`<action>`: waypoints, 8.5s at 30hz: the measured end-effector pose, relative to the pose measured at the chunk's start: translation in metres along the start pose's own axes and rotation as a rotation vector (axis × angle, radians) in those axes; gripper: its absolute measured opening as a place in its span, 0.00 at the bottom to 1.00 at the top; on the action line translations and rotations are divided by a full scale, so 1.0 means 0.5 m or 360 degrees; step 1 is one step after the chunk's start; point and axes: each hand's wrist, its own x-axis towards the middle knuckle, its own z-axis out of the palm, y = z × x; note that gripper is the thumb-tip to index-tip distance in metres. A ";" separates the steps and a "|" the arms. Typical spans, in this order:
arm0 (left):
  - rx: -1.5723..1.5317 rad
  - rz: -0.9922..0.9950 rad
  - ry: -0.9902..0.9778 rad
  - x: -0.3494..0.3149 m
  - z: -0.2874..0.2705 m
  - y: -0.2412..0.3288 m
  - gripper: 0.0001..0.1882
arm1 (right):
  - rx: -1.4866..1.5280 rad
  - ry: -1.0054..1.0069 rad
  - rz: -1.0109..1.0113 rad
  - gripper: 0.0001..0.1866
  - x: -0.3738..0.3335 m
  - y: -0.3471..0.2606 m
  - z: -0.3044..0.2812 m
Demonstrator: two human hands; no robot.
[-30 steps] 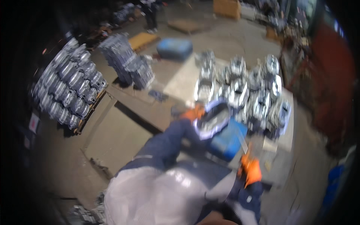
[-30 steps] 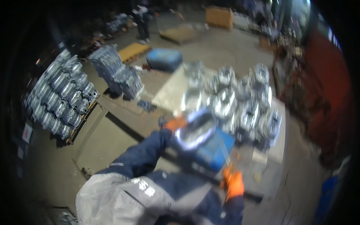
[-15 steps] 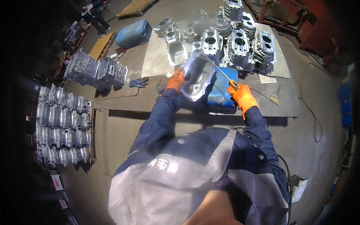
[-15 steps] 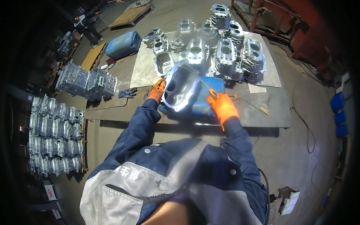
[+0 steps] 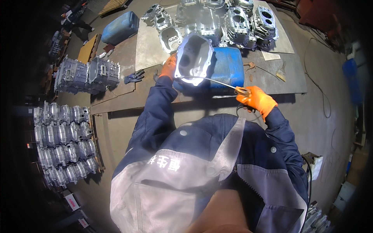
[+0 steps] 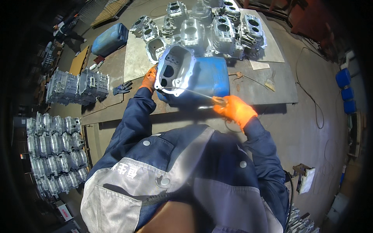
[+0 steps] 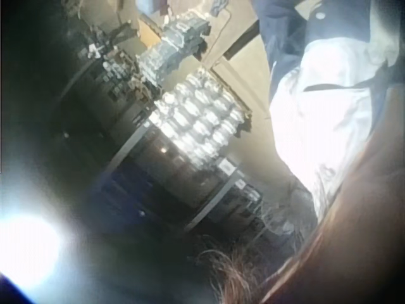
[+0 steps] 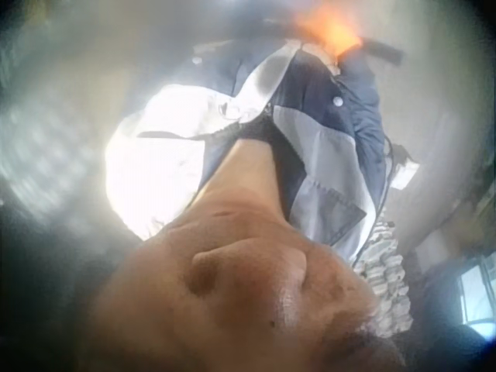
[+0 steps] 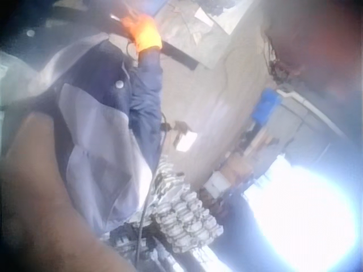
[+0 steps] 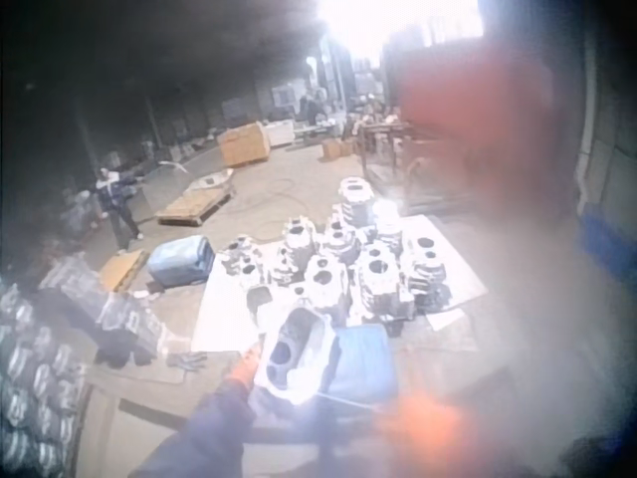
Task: The person repeatedly picks up metal engine blocks from a table, wipes them with a cloth, and places them back. The person also briefly walks to a red cabinet to retrieve a metal plate before returning to the cleaning task.
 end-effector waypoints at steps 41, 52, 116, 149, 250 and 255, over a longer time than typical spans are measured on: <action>0.0102 -0.0679 -0.0027 -0.017 -0.004 0.148 0.37 | -0.0446 -0.0171 0.0354 0.24 0.156 -0.113 -0.049; 0.0318 -0.0457 -0.0061 -0.005 0.007 0.160 0.34 | -0.0380 0.0141 0.0362 0.28 0.045 -0.095 -0.061; 0.0800 -0.0908 0.0506 0.096 -0.976 -0.451 0.38 | -0.0225 0.0120 -0.0013 0.12 0.367 -0.020 0.416; 0.0617 -0.0977 -0.0749 -0.270 -0.228 -0.440 0.22 | 0.0264 0.1030 0.0262 0.18 0.509 -0.304 0.303; 0.0798 -0.0009 -0.0186 -0.090 0.063 0.174 0.31 | -0.1002 0.0775 -0.0048 0.24 0.095 -0.141 -0.113; 0.1299 0.0096 -0.0101 -0.113 0.109 0.175 0.37 | -0.0891 0.0583 0.0056 0.24 0.150 -0.226 -0.086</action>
